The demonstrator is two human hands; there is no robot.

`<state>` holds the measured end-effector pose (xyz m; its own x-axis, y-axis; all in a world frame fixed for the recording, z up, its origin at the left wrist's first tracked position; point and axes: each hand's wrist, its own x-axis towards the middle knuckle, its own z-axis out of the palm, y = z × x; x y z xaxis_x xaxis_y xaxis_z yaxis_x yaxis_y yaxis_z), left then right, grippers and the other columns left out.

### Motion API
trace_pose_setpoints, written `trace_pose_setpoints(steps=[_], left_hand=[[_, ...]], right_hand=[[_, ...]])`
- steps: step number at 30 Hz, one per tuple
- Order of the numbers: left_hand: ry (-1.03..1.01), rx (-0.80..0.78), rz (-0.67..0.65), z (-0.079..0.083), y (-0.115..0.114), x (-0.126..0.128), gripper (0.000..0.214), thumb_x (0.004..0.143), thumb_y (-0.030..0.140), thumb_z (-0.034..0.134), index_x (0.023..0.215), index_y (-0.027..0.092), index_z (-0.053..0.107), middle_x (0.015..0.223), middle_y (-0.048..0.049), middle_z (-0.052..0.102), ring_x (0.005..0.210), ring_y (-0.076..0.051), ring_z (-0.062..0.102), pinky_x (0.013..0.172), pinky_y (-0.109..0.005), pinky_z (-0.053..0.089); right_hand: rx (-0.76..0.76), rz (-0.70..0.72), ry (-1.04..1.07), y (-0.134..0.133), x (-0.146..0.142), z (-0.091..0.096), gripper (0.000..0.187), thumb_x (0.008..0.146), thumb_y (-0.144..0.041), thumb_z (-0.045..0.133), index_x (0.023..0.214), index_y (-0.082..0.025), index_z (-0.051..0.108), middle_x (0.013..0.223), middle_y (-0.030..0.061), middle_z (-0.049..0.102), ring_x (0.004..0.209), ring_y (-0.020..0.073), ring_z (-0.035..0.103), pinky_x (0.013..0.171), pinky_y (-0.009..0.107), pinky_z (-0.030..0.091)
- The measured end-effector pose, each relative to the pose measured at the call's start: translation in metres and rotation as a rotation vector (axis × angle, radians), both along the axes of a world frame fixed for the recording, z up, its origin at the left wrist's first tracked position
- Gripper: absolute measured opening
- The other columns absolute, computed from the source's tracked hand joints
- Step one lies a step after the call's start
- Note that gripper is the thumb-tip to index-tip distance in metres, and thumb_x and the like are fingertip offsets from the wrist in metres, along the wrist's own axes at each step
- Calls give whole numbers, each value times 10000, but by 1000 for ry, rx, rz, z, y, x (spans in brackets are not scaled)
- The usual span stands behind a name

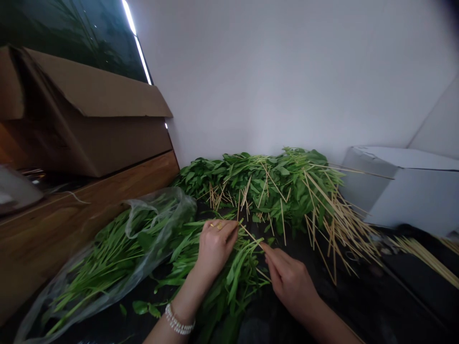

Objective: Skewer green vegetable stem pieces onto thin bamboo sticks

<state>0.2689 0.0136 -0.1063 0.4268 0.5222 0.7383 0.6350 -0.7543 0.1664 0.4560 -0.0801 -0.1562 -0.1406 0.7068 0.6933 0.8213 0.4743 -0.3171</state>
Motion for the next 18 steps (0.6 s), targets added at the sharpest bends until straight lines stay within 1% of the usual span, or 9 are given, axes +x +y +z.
trace_pose_setpoints(steps=[4,8,11,13,16,18], left_hand=[[18,15,-59,-4,-4,5,131,900,204,558,956,207,676,905,-37,747,826,-185,664,789,-345,412],[50,-47,-143,-4,-7,9,127,895,195,566,964,218,670,909,-22,746,833,-180,664,802,-345,409],[-42,-128,-127,2,-7,7,177,870,253,615,1039,225,657,980,-43,734,910,-206,653,836,-357,420],[-133,-184,-113,7,-7,5,202,865,257,611,1061,220,645,1019,-57,718,959,-218,635,863,-365,428],[-277,-269,-135,14,-8,1,135,853,150,538,941,198,629,982,-56,687,950,-206,617,880,-359,442],[-283,-331,-183,17,-8,-2,176,770,55,507,826,192,603,1005,-53,652,970,-202,600,902,-357,440]], right_hand=[[-16,1,11,1,0,-1,373,936,-106,359,1273,-125,519,874,68,654,751,154,657,718,275,529],[6,-23,4,1,0,2,381,928,-93,360,1270,-134,521,889,60,658,757,149,656,717,262,519],[54,-90,-34,2,3,7,380,918,-81,366,1249,-144,542,858,42,657,727,148,655,700,264,506],[87,-154,-46,2,7,10,354,918,-87,374,1204,-150,572,845,34,659,713,149,653,684,263,495],[109,-218,-39,3,12,12,317,923,-107,383,1152,-151,597,842,32,662,721,146,656,682,252,488],[119,-235,-30,4,13,12,312,921,-107,382,1138,-148,603,836,32,664,732,144,659,694,244,487]])
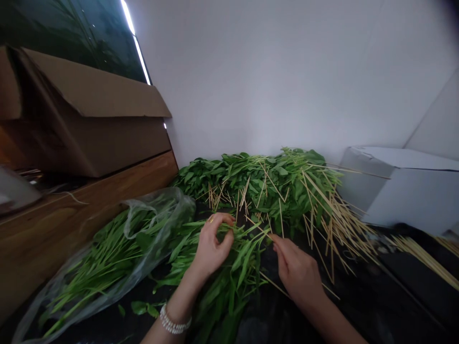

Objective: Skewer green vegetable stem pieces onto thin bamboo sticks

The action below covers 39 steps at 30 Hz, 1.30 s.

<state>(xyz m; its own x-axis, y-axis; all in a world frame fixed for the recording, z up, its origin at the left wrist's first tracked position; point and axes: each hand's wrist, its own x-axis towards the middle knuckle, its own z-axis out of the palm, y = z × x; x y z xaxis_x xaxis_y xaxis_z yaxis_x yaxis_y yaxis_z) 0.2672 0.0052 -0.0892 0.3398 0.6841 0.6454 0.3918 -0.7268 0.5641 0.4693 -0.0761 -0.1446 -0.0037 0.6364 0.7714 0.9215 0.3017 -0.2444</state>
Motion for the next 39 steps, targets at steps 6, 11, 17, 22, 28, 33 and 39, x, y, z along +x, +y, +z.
trace_pose_setpoints(steps=[6,11,17,22,28,33,39], left_hand=[[328,-78,-139,5,1,-9,290,606,2,499,744,201,657,1338,-52,488,1244,-274,446,1064,-458,314],[527,-55,-178,0,3,-10,300,623,52,627,843,238,714,1481,-43,383,1354,-342,302,1068,-544,274],[290,-49,-119,-3,15,-11,105,821,276,654,843,249,753,1363,-74,535,1267,-291,442,1046,-485,335],[-131,-128,-61,5,16,-15,248,908,333,539,1025,220,725,1257,-93,607,1167,-242,537,1006,-390,390],[-329,-340,-119,6,12,-11,380,949,356,454,1237,155,599,860,-41,701,848,-171,620,875,-310,455],[-392,-521,-255,7,8,-5,378,901,356,551,1212,146,593,871,-61,738,795,-165,647,816,-295,489],[-500,-653,-283,6,3,-1,236,771,351,716,870,138,688,783,-69,756,693,-171,680,743,-298,530]], right_hand=[[-22,-5,16,1,1,-4,331,908,-96,388,1154,-156,601,852,31,671,759,142,661,734,242,485],[-17,-34,21,0,3,-3,315,923,-112,384,1148,-160,600,882,34,680,781,144,664,735,243,479],[-5,-140,78,0,12,5,267,954,-192,372,1098,-193,596,899,18,687,763,144,659,693,251,460],[-16,-248,201,1,27,11,239,957,-260,346,1019,-203,570,863,13,673,740,169,638,672,285,446],[125,-193,182,2,28,11,248,963,-265,343,990,-198,580,868,41,659,797,170,621,733,295,458],[137,44,49,0,13,9,277,939,-163,359,1081,-188,594,929,68,669,878,171,626,785,301,482],[111,98,-55,-4,1,6,352,931,-95,386,1227,-160,564,906,63,677,790,137,638,728,248,483]])
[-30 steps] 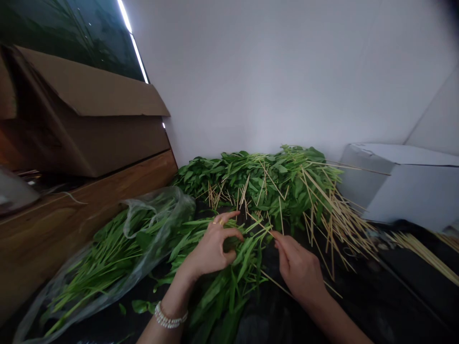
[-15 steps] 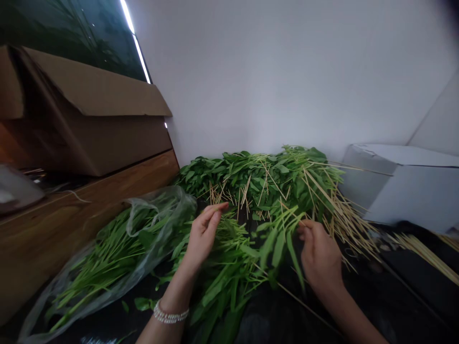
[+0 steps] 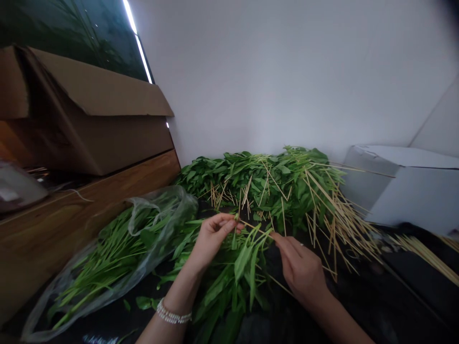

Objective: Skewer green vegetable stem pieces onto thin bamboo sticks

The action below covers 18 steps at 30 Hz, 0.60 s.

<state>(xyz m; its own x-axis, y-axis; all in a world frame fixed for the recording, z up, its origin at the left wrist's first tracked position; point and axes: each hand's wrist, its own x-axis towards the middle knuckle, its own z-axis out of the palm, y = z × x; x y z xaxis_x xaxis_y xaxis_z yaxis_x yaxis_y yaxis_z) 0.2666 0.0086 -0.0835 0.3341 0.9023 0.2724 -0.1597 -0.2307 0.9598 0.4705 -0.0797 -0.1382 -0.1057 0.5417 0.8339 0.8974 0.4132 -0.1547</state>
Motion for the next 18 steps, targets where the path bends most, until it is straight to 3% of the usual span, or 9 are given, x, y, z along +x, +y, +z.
trace_pose_setpoints(steps=[7,18], left_hand=[[10,5,22,-1,-3,3,191,739,285,748,869,145,753,774,-53,764,712,-167,686,778,-296,539],[5,-7,92,-2,-1,3,217,704,305,773,857,151,760,776,-55,767,717,-182,699,769,-302,552]], right_hand=[[-28,0,-74,-1,0,-1,359,932,-67,394,1242,-111,568,847,65,660,741,124,630,694,223,468],[-15,-26,-63,-2,-2,-1,372,930,-84,380,1236,-125,587,825,62,670,739,126,647,697,223,490]])
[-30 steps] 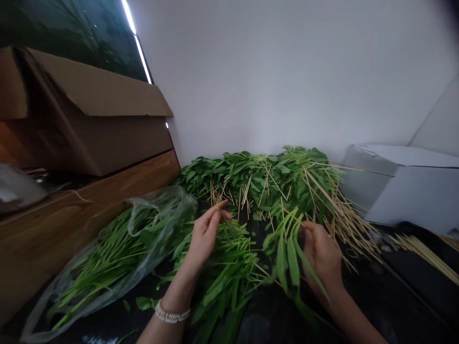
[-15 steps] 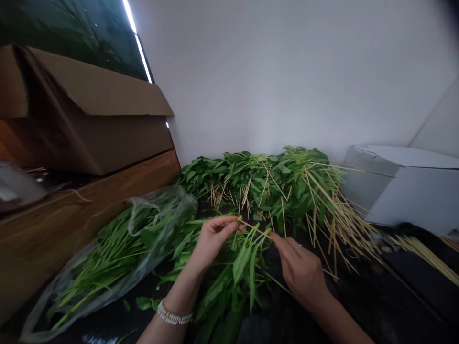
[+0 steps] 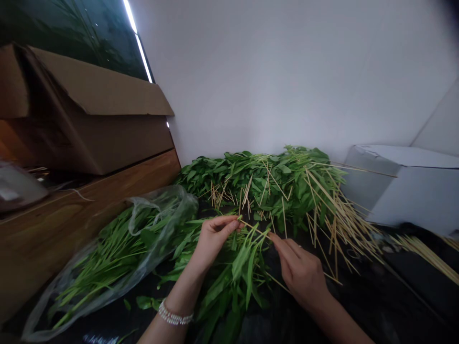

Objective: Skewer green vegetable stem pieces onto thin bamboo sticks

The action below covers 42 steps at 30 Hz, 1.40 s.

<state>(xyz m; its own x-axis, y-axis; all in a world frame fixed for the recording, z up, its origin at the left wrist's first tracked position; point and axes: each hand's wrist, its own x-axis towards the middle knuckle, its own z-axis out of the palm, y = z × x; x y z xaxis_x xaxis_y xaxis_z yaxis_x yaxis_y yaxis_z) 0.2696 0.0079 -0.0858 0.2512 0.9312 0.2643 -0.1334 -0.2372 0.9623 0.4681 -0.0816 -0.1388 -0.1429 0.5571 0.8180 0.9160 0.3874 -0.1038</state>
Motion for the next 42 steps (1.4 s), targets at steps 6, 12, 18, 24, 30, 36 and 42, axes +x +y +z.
trace_pose_setpoints(steps=[6,12,18,24,30,36,42], left_hand=[[19,-17,42,1,-2,1,260,657,332,801,847,158,762,792,-63,771,760,-219,718,773,-326,561],[43,9,66,-1,-1,2,262,721,388,744,832,152,762,790,-68,771,774,-222,715,799,-336,550],[3,2,73,-3,2,3,238,700,347,769,840,155,753,765,-59,768,761,-212,717,792,-329,552],[14,-11,43,-3,1,4,253,694,340,774,871,159,760,789,-64,770,775,-216,721,798,-333,558],[-6,-37,61,-3,1,3,244,683,327,784,859,159,761,794,-66,771,789,-221,724,817,-338,555],[-13,-43,63,-4,2,3,249,674,333,790,851,160,763,778,-64,771,777,-217,724,812,-331,554],[22,-37,85,-4,3,1,228,663,314,795,833,163,771,802,-61,771,764,-198,712,778,-295,545]], right_hand=[[-1,-18,14,0,-1,-2,390,928,-96,371,1244,-148,594,824,59,672,725,121,650,688,212,497],[-2,-5,-10,0,-3,-1,369,917,-69,389,1217,-103,602,798,55,659,690,122,641,657,219,482],[-9,3,-4,-1,-3,-2,374,915,-65,389,1227,-109,591,807,53,662,699,122,637,672,217,478],[-19,2,15,-1,-3,-2,373,920,-79,383,1228,-111,592,814,56,663,711,126,644,683,221,491],[-17,0,16,-1,-3,-3,372,923,-81,384,1234,-116,584,825,53,666,692,118,639,659,220,486],[-29,-15,13,-1,-3,-4,378,929,-94,378,1244,-140,581,805,39,662,684,112,635,651,213,483],[-18,-15,6,-2,-4,-3,378,919,-80,380,1231,-122,589,815,50,668,691,118,643,668,220,492]])
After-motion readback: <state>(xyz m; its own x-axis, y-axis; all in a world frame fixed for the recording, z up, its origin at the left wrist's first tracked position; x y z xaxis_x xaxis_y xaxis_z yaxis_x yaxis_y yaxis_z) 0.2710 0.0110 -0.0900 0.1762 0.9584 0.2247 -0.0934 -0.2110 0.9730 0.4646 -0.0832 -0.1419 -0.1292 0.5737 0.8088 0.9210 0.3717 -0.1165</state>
